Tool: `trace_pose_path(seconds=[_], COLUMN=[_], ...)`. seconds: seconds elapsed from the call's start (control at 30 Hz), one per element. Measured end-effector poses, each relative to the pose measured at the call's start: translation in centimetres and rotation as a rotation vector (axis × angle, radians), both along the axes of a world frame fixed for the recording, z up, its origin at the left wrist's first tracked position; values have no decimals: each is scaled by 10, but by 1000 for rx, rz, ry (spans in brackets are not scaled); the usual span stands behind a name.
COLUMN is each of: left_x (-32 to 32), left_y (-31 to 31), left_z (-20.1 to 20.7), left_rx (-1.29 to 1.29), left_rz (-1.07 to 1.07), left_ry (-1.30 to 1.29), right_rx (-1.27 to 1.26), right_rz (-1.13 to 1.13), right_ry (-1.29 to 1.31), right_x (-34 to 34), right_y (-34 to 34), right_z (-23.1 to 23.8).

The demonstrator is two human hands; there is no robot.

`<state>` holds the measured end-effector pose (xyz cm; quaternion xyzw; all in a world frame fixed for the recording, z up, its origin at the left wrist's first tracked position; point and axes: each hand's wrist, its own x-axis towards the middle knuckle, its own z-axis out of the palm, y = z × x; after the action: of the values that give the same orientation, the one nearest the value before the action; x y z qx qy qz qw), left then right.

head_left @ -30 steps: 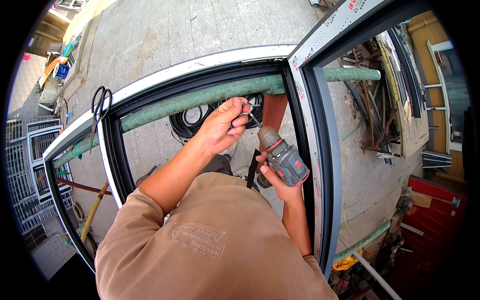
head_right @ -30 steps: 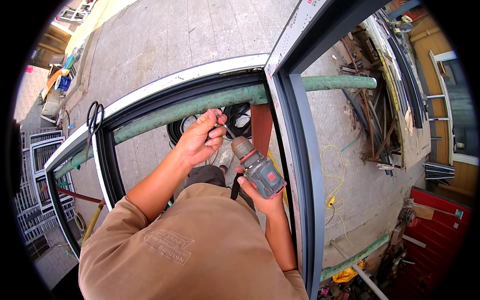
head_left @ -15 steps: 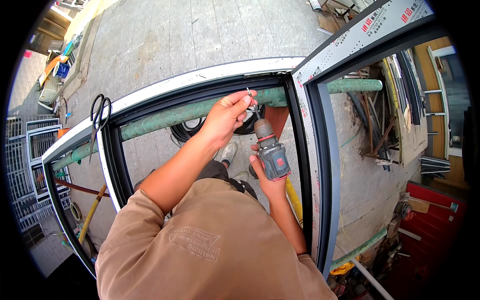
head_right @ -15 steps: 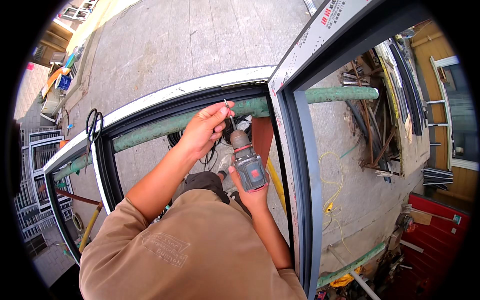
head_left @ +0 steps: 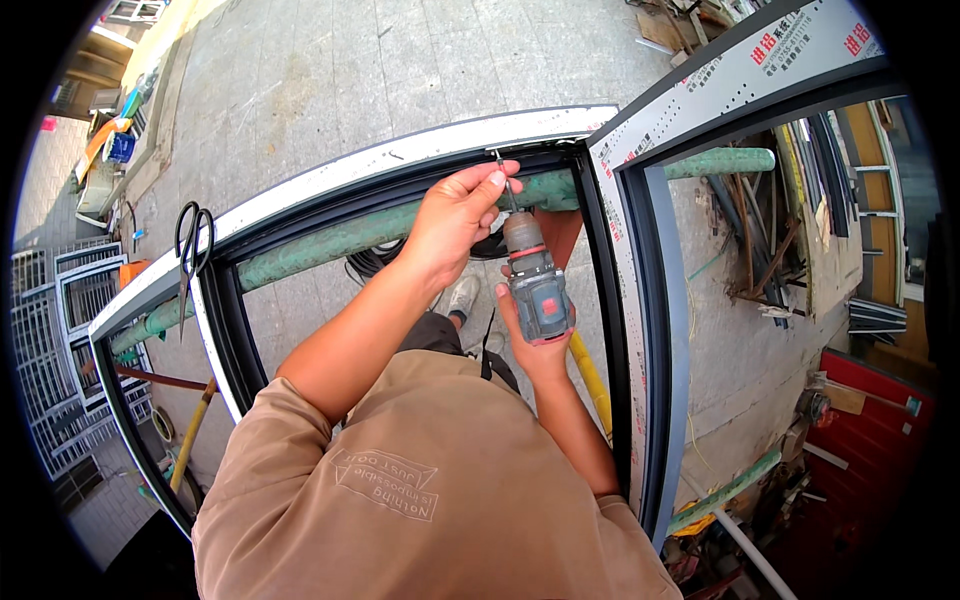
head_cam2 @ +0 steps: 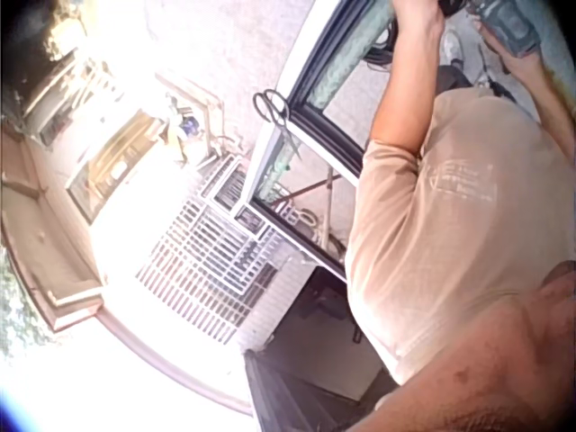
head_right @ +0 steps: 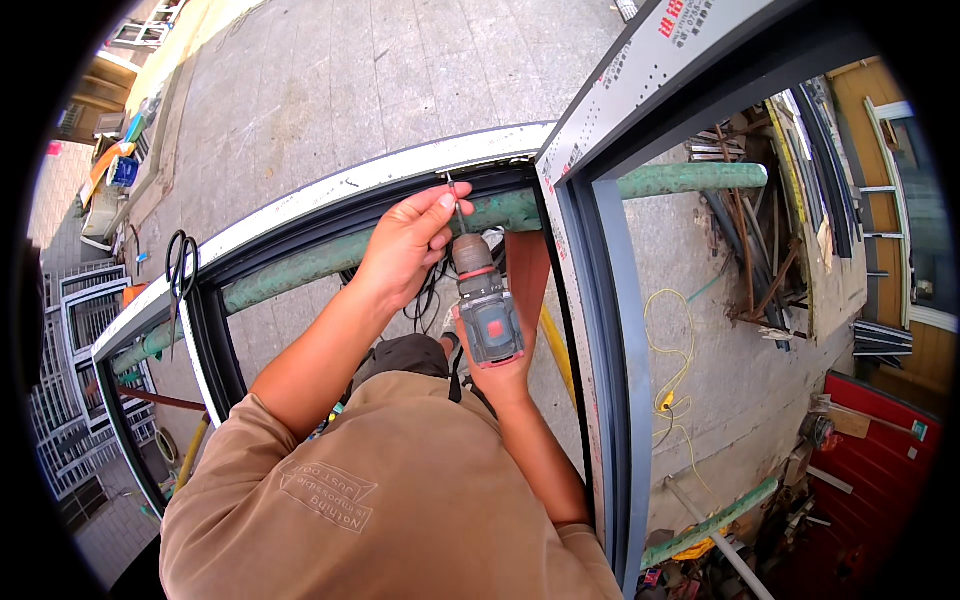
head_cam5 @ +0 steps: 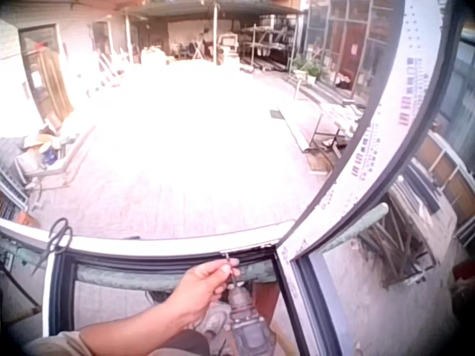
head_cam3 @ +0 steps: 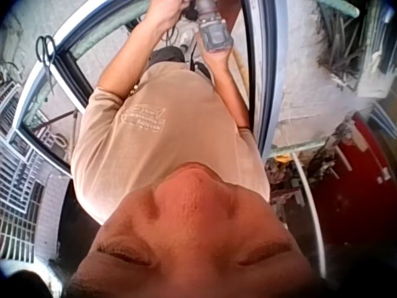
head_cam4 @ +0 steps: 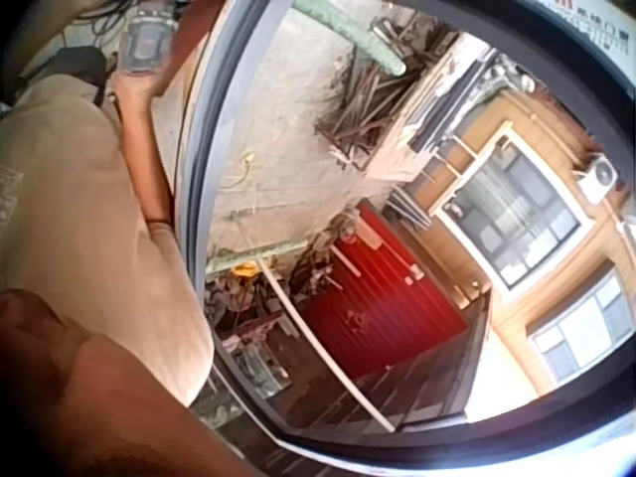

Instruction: The person assembles components onto a white window frame, handling screws and using a drill to secure them into the frame, then handling a rubber gasket and using pliers to work on a corner.

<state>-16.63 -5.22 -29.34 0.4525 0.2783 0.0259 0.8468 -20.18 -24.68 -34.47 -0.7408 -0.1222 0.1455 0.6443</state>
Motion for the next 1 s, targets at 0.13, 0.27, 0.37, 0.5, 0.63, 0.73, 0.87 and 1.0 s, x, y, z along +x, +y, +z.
trace_pose_path(seconds=[0.13, 0.27, 0.37, 0.5, 0.63, 0.73, 0.87, 1.0], left_x=[-9, -39, -43, -8, 29, 38, 44, 46], left_y=[4, 21, 43, 87, 107, 95, 86, 92], left_z=[0, 8, 42, 87, 90, 90, 80, 68], left_rx=[88, 201, 477, 1006, 1709, 1785, 1850, 1859], left_rz=[-46, -99, -211, -160, -472, -644, -631, -543], left_ry=[8, 51, 17, -51, -78, -160, -161, -237], right_rx=[-45, -77, -58, -13, -21, -27, -29, -5], right_rz=[-36, -68, -78, -66, -47, -45, -37, -36], right_ry=[-238, -269, -264, -236, -231, -218, -229, -229], right_x=[-3, -1, 1, 1, -1, -2, -2, -1], right_y=[2, 7, 0, 0, 2, 0, -2, -1], right_z=[-13, -11, -11, -9, -4, -10, -15, -14])
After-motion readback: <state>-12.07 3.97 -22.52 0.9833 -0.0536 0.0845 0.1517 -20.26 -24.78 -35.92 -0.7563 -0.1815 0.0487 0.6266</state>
